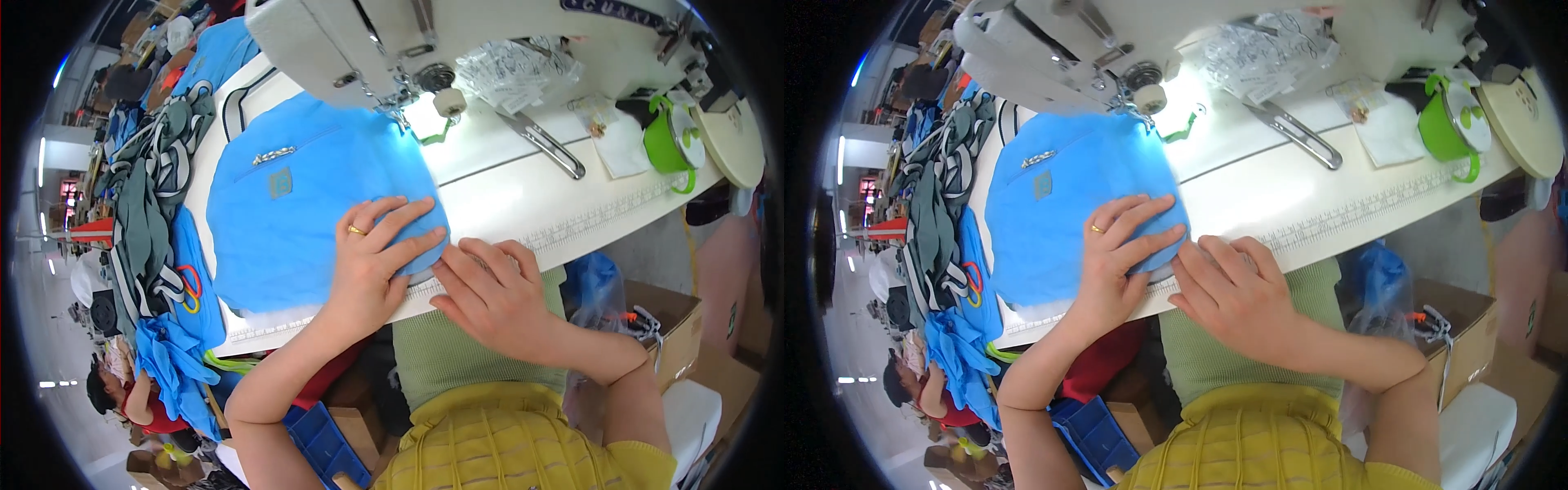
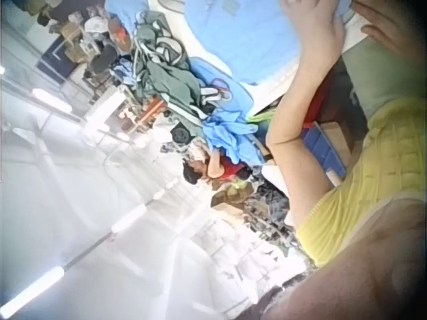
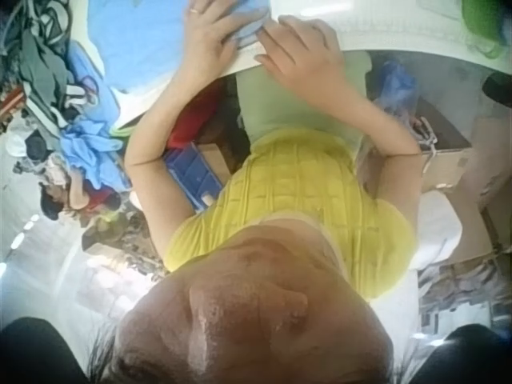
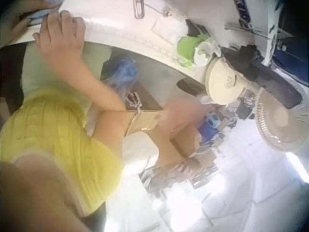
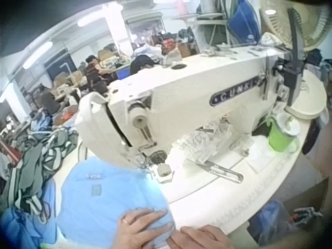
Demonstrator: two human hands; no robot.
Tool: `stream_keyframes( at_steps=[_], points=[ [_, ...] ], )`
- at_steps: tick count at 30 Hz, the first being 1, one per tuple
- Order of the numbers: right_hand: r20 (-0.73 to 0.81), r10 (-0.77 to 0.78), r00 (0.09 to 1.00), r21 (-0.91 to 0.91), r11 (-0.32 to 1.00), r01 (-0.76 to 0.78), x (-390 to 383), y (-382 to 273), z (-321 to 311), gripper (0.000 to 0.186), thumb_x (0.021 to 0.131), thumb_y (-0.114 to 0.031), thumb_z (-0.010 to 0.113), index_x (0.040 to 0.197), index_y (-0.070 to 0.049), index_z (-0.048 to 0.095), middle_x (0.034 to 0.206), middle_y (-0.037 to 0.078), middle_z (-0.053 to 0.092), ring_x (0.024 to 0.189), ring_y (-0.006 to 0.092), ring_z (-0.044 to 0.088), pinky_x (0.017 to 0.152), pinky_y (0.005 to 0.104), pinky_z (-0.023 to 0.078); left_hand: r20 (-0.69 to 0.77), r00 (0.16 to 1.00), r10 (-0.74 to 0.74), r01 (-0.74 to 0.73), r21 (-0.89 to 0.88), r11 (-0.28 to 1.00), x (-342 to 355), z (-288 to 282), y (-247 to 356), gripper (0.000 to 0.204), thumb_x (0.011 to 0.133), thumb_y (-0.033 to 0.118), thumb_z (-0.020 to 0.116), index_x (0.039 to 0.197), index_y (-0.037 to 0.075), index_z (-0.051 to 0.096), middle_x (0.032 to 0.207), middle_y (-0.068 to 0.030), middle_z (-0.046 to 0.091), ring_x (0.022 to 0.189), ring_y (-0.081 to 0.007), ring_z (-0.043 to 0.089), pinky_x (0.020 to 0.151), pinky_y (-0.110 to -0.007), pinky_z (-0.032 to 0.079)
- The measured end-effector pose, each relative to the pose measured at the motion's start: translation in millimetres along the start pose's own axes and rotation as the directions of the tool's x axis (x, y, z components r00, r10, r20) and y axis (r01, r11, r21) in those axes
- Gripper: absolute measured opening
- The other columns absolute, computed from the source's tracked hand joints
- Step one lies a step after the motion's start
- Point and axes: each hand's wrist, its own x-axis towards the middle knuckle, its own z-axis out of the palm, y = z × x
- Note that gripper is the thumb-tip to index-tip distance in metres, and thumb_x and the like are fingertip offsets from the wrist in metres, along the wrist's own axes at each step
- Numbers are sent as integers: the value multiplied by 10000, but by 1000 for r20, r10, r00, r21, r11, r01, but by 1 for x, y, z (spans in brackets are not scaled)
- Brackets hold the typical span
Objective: Sewing components of a blue fabric bag together using an industrial sewing machine.
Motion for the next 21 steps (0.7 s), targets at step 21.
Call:
stream_keyframes(
  at_steps=[21],
  points=[
    [124,-87,988,73,994,79,60,40,6,447,856,-343,781,1164,-35,679,1185,61,636,1064,220,578,973,405,436,-58,996,65,-62,49,997,39,0,-57,495,791,-34,644,1223,175,768,1443,-20,640,1355,-279,538,1193,-509,283]
  ],
)
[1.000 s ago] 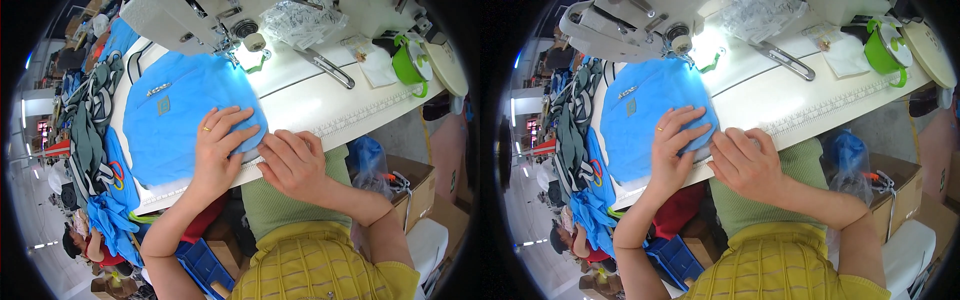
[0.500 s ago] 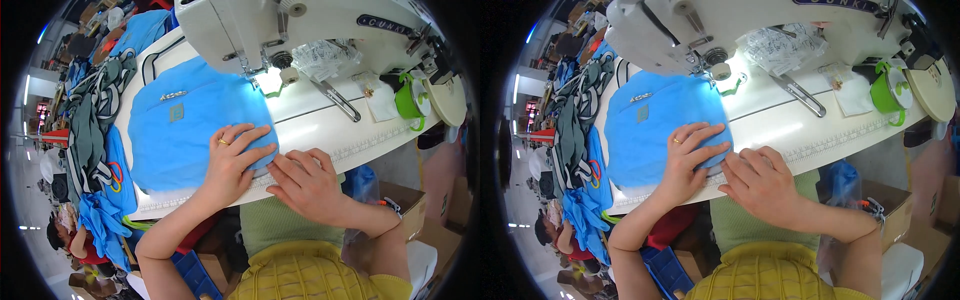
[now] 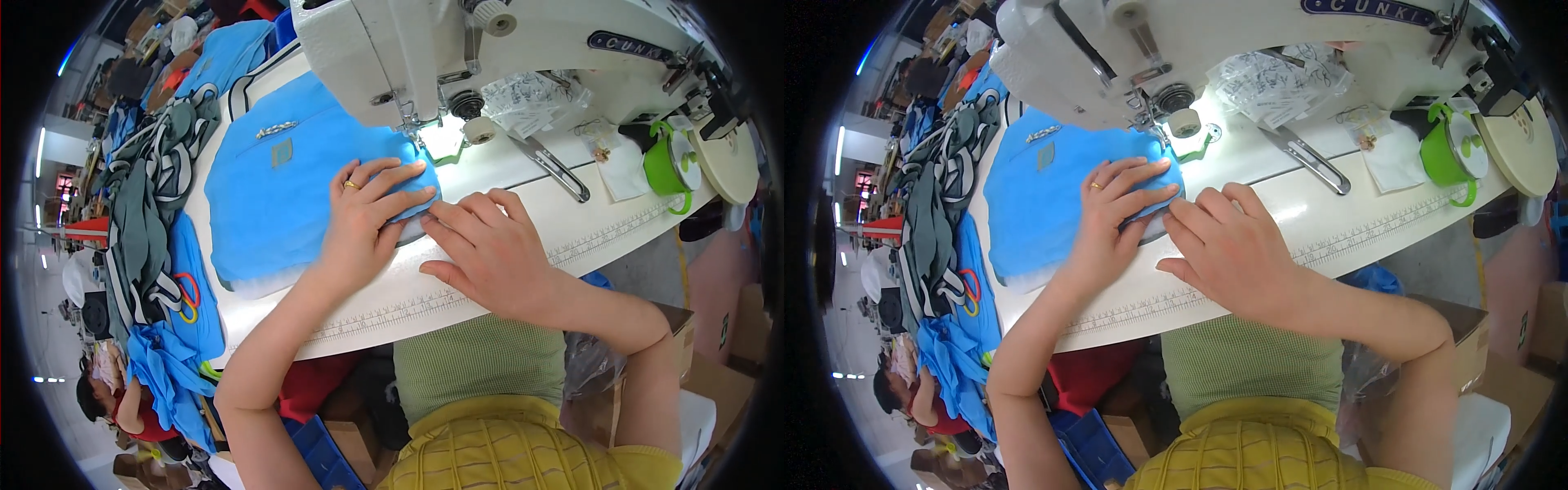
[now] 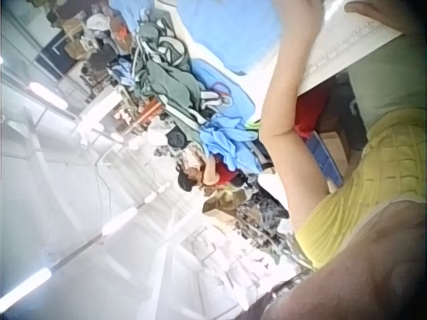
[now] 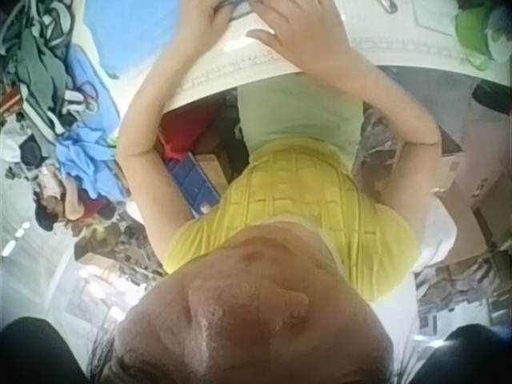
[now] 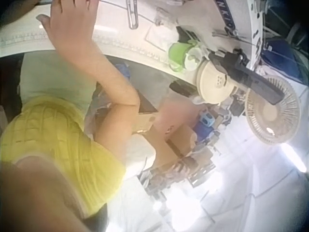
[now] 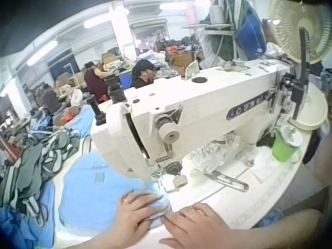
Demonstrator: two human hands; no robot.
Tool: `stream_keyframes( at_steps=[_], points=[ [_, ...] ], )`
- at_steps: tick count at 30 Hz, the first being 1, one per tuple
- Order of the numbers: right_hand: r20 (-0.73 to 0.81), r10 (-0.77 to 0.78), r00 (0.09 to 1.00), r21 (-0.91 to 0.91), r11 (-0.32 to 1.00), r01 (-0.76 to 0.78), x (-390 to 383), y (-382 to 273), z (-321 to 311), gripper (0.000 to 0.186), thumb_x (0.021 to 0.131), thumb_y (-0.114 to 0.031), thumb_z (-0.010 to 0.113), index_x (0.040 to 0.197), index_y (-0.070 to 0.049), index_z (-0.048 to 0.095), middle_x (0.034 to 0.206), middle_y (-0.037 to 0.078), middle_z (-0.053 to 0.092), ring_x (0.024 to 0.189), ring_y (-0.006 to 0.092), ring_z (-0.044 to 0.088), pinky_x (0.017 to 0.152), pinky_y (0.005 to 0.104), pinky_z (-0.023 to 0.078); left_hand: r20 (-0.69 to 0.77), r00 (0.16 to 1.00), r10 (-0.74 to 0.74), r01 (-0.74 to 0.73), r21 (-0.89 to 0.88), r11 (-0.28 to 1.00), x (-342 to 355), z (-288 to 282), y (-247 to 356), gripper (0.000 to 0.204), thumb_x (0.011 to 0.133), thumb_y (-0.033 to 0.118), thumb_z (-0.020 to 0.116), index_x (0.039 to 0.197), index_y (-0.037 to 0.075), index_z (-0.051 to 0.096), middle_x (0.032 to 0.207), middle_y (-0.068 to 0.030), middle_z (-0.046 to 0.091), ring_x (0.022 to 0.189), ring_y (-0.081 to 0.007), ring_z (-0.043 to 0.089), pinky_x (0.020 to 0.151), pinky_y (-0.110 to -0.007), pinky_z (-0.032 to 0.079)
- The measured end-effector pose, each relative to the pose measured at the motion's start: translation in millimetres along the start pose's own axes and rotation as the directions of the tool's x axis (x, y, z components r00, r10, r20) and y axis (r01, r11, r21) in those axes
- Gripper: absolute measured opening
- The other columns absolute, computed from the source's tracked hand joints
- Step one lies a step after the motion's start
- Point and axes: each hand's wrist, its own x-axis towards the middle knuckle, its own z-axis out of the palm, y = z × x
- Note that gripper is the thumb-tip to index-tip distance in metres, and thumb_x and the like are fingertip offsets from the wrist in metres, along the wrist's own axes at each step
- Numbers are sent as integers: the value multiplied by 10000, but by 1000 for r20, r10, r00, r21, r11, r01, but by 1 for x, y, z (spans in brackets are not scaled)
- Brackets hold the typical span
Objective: Sewing components of a blue fabric bag together using an industrial sewing machine.
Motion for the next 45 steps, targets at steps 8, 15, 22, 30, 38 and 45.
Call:
stream_keyframes(
  at_steps=[8,15,22,30,38,45],
  points=[
    [-62,-35,997,125,991,42,5,15,10,409,840,-298,803,1147,-54,687,1106,62,616,1046,234,571,924,393,457,27,1000,7,-5,-73,997,7,-7,-8,523,764,-71,649,1212,163,785,1380,-38,665,1359,-265,544,1212,-507,268],
    [-34,2,999,68,998,0,5,11,10,411,830,-304,808,1120,-45,676,1099,71,584,1052,256,554,930,400,454,-6,998,-60,60,-82,995,5,-13,0,428,760,-39,706,1130,154,802,1237,-38,674,1256,-243,599,1232,-548,239],
    [-16,9,1000,56,998,-9,6,11,8,424,834,-321,806,1126,-51,658,1123,68,577,1065,258,551,956,413,440,48,999,-18,22,-85,996,3,-14,-6,458,739,-46,690,1128,160,815,1262,-29,684,1282,-229,600,1245,-560,242],
    [8,44,999,83,996,-45,14,15,5,385,860,-310,789,1129,-66,661,1091,63,558,1027,253,536,916,413,434,55,998,-27,33,-123,992,8,-14,-12,443,784,-36,670,1143,184,806,1277,-31,655,1274,-276,583,1232,-573,205],
    [13,75,997,20,997,-75,27,33,12,340,898,-302,759,1132,-66,686,1060,67,588,1007,266,548,894,413,432,45,996,-72,74,-33,997,22,-10,-16,463,838,-26,694,1250,172,770,1339,-62,637,1339,-279,548,1242,-557,221],
    [-43,61,997,38,997,-60,27,31,16,368,906,-314,754,1178,-79,674,1090,78,611,1028,271,560,917,411,436,-34,994,-106,101,-125,987,23,-3,-29,350,857,3,710,1176,131,777,1326,-49,665,1317,-265,575,1246,-593,167]
  ],
)
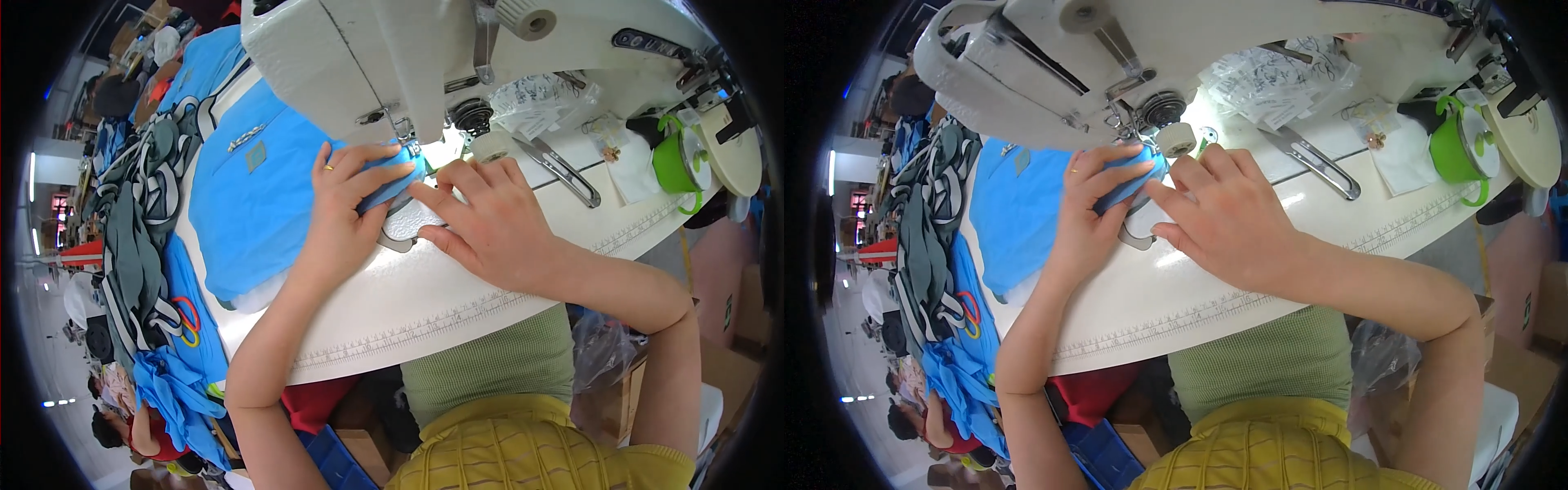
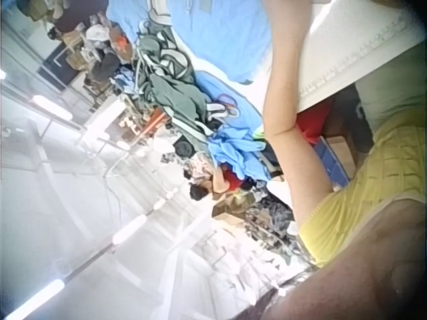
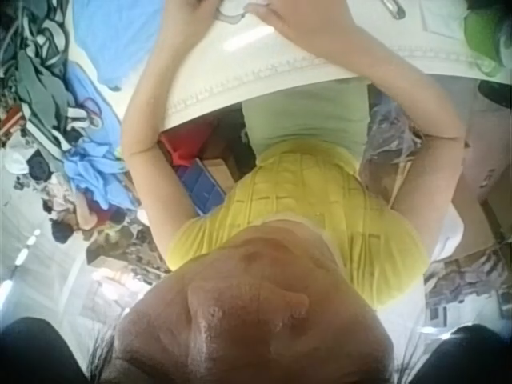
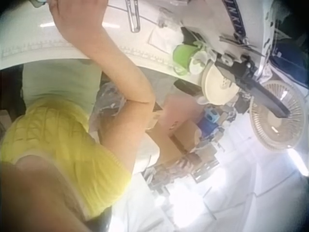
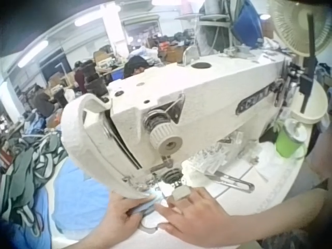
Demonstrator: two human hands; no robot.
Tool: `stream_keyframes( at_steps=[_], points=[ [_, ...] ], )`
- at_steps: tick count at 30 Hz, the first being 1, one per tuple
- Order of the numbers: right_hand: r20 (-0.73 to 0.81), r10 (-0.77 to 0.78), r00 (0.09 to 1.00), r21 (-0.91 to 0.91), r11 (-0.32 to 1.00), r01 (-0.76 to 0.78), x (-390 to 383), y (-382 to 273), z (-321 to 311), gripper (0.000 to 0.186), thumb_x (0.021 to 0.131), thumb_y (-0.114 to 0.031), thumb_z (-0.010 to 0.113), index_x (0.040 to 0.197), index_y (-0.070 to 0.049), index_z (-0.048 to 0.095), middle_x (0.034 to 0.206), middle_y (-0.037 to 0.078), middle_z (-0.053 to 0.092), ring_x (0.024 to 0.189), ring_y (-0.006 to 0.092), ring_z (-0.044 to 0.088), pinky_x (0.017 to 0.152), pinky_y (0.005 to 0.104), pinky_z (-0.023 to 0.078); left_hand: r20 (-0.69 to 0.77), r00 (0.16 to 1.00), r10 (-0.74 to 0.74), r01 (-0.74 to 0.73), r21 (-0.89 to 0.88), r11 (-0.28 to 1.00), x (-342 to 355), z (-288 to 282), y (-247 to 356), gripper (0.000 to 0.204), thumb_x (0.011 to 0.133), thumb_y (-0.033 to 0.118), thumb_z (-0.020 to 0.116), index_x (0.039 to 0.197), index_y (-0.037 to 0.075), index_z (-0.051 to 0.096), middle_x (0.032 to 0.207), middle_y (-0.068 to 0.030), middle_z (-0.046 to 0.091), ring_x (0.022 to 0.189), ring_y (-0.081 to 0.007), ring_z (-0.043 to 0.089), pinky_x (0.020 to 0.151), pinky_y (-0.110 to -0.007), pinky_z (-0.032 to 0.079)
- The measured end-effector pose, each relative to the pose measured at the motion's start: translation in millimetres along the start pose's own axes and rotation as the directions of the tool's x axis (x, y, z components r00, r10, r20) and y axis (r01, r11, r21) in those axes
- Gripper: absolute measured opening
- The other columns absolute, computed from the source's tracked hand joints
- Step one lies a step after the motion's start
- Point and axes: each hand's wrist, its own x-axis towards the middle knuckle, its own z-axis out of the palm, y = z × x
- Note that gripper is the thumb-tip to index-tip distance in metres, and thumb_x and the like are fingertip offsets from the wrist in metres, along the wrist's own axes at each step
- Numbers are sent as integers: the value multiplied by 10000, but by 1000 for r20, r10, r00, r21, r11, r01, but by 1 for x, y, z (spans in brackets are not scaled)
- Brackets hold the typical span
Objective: Sewing components of a blue fabric bag together using an industrial sewing machine.
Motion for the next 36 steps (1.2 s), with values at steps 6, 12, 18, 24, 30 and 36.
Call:
stream_keyframes(
  at_steps=[6,12,18,24,30,36],
  points=[
    [53,22,998,-2,1000,-22,1,-1,1,395,908,-338,751,1199,-86,663,1114,80,620,1046,269,565,920,407,440,-8,991,-130,127,-182,975,3,-9,4,281,855,5,721,1108,109,783,1273,-46,705,1271,-267,620,1253,-567,192],
    [53,36,998,-40,999,-34,0,-2,-1,406,914,-354,744,1207,-84,665,1116,78,620,1048,267,568,918,406,442,-23,997,-79,77,-87,993,3,-9,11,244,894,18,690,1101,109,783,1238,-54,705,1262,-267,624,1250,-569,191],
    [36,25,999,-25,999,-24,3,-4,3,444,923,-362,735,1261,-83,667,1100,82,624,1046,280,568,908,410,443,-39,988,-152,141,-215,966,3,-6,4,234,908,12,664,1095,102,774,1201,-42,712,1243,-256,628,1244,-550,191],
    [82,54,995,-25,998,-53,4,-4,2,424,935,-364,726,1260,-98,670,1052,85,633,1029,287,567,884,407,440,-68,989,-130,115,-186,976,3,-8,8,248,882,-6,670,1086,92,771,1185,-36,720,1187,-252,631,1196,-494,263],
    [82,54,995,-10,999,-53,-1,-4,0,418,914,-360,748,1226,-93,670,1048,76,609,999,274,553,862,401,437,-35,999,10,-10,-17,1000,3,-5,5,280,831,-48,691,1046,100,791,1205,-42,717,1139,-254,624,1128,-464,324],
    [65,24,998,-8,1000,-24,-3,-5,1,439,858,-345,797,1197,-99,666,1054,61,568,978,260,532,844,396,431,57,998,16,-13,-45,999,0,-7,-1,389,812,-63,677,1122,129,812,1273,-55,704,1225,-266,590,1088,-422,363]
  ],
)
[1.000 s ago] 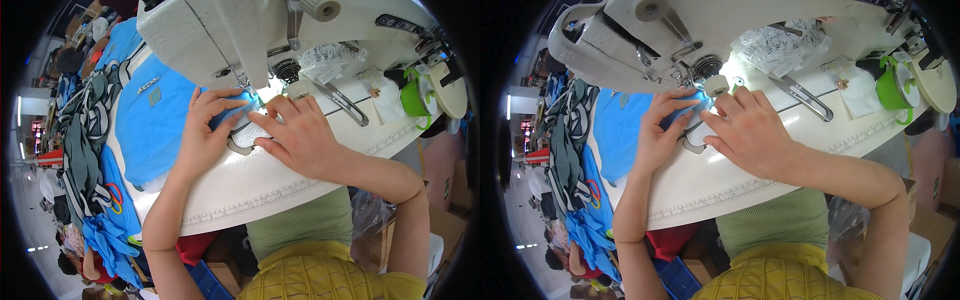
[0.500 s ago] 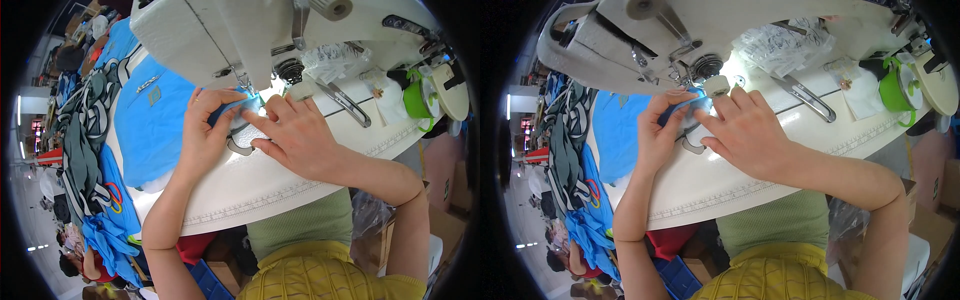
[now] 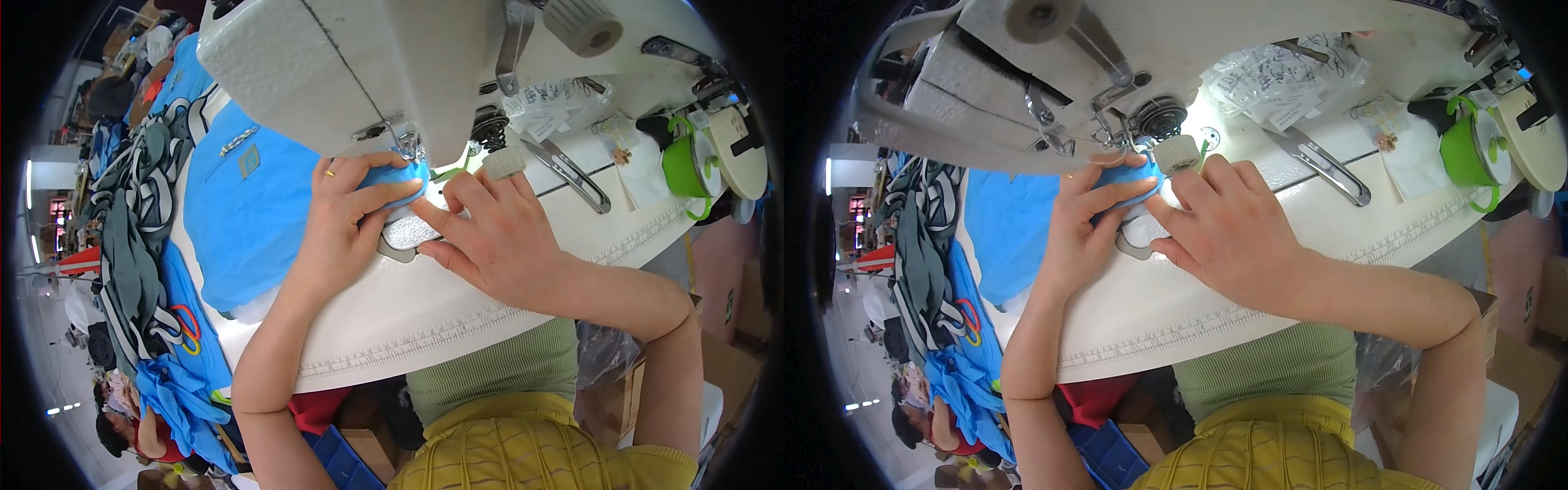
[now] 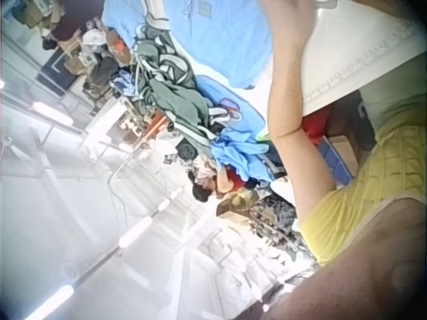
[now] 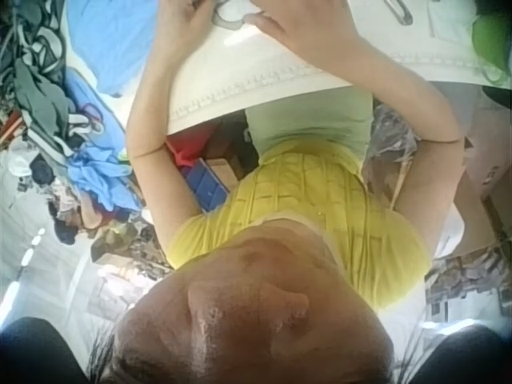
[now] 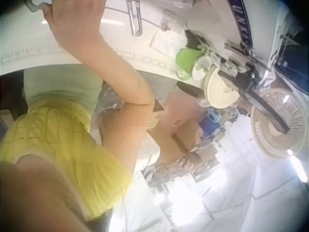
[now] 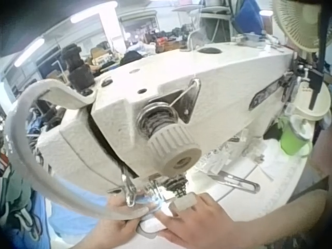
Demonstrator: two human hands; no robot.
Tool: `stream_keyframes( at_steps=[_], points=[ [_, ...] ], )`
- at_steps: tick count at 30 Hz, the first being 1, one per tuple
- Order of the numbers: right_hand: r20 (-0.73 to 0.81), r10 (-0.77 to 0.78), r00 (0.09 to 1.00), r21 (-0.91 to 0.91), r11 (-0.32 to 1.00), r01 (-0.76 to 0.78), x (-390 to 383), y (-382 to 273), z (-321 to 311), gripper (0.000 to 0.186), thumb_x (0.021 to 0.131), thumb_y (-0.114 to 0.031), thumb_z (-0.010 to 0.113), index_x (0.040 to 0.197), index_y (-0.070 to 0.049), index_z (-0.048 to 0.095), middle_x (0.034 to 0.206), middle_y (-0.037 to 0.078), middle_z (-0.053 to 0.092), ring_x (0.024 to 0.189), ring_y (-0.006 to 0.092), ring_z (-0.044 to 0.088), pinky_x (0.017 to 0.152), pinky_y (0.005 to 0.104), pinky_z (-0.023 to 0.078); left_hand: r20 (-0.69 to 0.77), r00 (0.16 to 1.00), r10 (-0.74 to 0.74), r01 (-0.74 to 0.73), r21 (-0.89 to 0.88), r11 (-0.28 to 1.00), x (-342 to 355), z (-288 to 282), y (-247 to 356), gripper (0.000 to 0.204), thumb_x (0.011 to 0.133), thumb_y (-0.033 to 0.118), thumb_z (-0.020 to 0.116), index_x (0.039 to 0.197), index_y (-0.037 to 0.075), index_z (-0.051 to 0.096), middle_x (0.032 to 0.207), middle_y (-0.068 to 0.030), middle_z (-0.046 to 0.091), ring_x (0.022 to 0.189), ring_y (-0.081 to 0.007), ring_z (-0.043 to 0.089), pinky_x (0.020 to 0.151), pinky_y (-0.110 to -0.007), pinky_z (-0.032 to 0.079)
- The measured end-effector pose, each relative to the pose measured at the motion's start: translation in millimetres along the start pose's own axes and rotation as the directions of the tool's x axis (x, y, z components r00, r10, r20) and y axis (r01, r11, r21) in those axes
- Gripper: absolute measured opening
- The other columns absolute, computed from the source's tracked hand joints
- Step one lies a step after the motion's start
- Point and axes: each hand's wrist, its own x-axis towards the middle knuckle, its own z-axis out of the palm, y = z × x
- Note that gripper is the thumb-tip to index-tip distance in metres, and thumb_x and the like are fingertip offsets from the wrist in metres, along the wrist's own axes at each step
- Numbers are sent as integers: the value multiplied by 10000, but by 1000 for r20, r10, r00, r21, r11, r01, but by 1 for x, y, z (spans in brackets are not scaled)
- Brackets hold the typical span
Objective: Sewing components of a blue fabric bag together using an industrial sewing machine.
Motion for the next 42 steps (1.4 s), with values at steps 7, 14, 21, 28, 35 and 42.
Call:
stream_keyframes(
  at_steps=[7,14,21,28,35,42],
  points=[
    [4,10,1000,10,1000,-10,0,1,1,432,884,-335,777,1219,-89,660,1052,68,567,987,261,530,863,404,428,86,995,-49,46,27,999,1,-4,6,479,867,-77,636,1254,162,787,1385,-89,624,1236,-309,547,1092,-394,396],
    [-15,13,1000,18,1000,-12,0,2,1,409,918,-325,743,1234,-77,662,1084,84,589,1009,270,540,889,410,430,21,997,-76,73,114,991,-4,8,17,447,934,-58,617,1296,163,758,1423,-118,578,1268,-335,503,1117,-413,390],
    [-36,10,999,40,999,-8,3,4,4,396,925,-324,732,1229,-75,684,1032,73,595,999,256,551,886,405,426,-104,977,-187,176,-109,978,-5,8,22,296,925,5,671,1189,98,765,1306,-127,647,1259,-328,588,1223,-545,253],
    [1,59,998,112,992,-58,11,-8,8,394,933,-301,722,1254,-73,690,985,73,599,976,251,549,878,405,415,-55,990,-131,130,-18,991,6,-22,15,149,902,22,711,1037,53,768,1225,-101,702,1194,-302,628,1162,-478,361],
    [-62,109,992,56,993,-106,15,-17,14,417,934,-320,720,1272,-77,700,1004,85,599,980,256,552,877,406,417,126,992,12,-27,121,992,21,-38,-6,149,945,89,726,1083,54,770,1215,-131,694,1064,-295,614,937,-375,480],
    [-43,36,998,-37,999,-38,15,-19,18,401,920,-318,735,1253,-96,718,1003,76,594,988,262,554,862,411,422,228,972,57,-47,-51,998,19,-36,-28,268,971,198,702,1219,146,792,1296,-99,703,1331,-296,557,1257,-508,172]
  ],
)
